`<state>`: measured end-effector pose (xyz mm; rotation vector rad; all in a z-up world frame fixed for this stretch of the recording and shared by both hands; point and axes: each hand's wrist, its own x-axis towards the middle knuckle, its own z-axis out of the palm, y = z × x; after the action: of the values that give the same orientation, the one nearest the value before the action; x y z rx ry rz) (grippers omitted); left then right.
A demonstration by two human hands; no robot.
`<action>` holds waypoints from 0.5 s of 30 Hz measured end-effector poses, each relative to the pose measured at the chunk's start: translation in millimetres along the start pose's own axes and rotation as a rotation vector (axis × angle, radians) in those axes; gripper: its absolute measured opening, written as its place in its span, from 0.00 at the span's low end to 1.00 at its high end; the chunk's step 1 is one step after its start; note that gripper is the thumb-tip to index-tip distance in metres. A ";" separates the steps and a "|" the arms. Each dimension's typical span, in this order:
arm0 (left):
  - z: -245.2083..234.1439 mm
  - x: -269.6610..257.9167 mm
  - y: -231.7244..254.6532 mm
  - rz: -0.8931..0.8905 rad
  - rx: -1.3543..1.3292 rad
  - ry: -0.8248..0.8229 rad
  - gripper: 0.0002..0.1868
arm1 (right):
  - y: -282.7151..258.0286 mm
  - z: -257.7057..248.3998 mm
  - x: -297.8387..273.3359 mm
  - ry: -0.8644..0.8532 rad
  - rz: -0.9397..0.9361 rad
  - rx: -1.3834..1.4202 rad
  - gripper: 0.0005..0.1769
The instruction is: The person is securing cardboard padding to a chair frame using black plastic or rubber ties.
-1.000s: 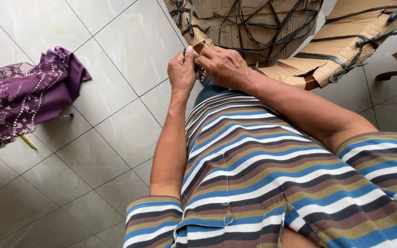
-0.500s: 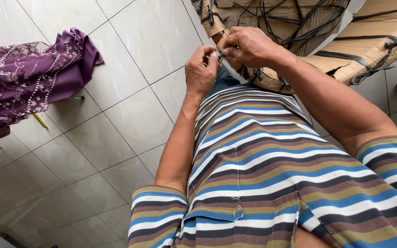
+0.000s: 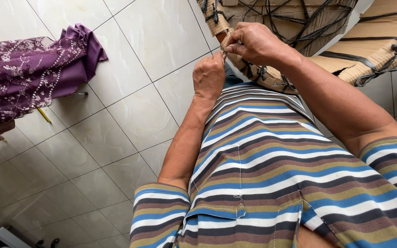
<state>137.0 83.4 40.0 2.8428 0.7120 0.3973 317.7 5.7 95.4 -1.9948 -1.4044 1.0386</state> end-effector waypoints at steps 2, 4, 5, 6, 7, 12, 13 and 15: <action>-3.5 -0.6 -6.2 -0.032 -0.057 -0.053 0.14 | 5.5 -1.7 -0.5 0.028 0.007 -0.027 0.08; -1.6 -2.4 -14.0 -0.066 -0.113 -0.106 0.15 | 9.4 -4.1 -0.6 0.054 0.012 -0.054 0.08; 2.2 -4.0 -18.5 -0.068 -0.141 -0.139 0.17 | 10.5 -5.6 -0.7 0.038 0.063 -0.070 0.09; 6.2 -5.5 -22.6 -0.071 -0.170 -0.170 0.18 | 11.8 -7.4 -1.2 0.021 0.115 -0.087 0.10; 6.0 -5.3 -26.3 -0.070 -0.171 -0.171 0.18 | 13.7 -8.5 -2.1 0.021 0.117 -0.086 0.10; 3.3 -5.7 -46.1 -0.324 -0.668 -0.332 0.15 | 36.6 -7.2 -7.8 0.012 0.263 -0.192 0.16; -3.9 -4.8 -44.1 -0.326 -0.668 -0.334 0.15 | 42.1 -5.5 -9.6 0.010 0.265 -0.191 0.16; -17.4 -0.4 -40.4 -0.479 -0.946 -0.353 0.15 | 53.4 -4.3 -11.1 0.017 0.323 -0.240 0.20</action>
<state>113.9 120.2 46.7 1.7269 0.8077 0.0935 349.3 -23.4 61.5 -2.4610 -1.2742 1.0208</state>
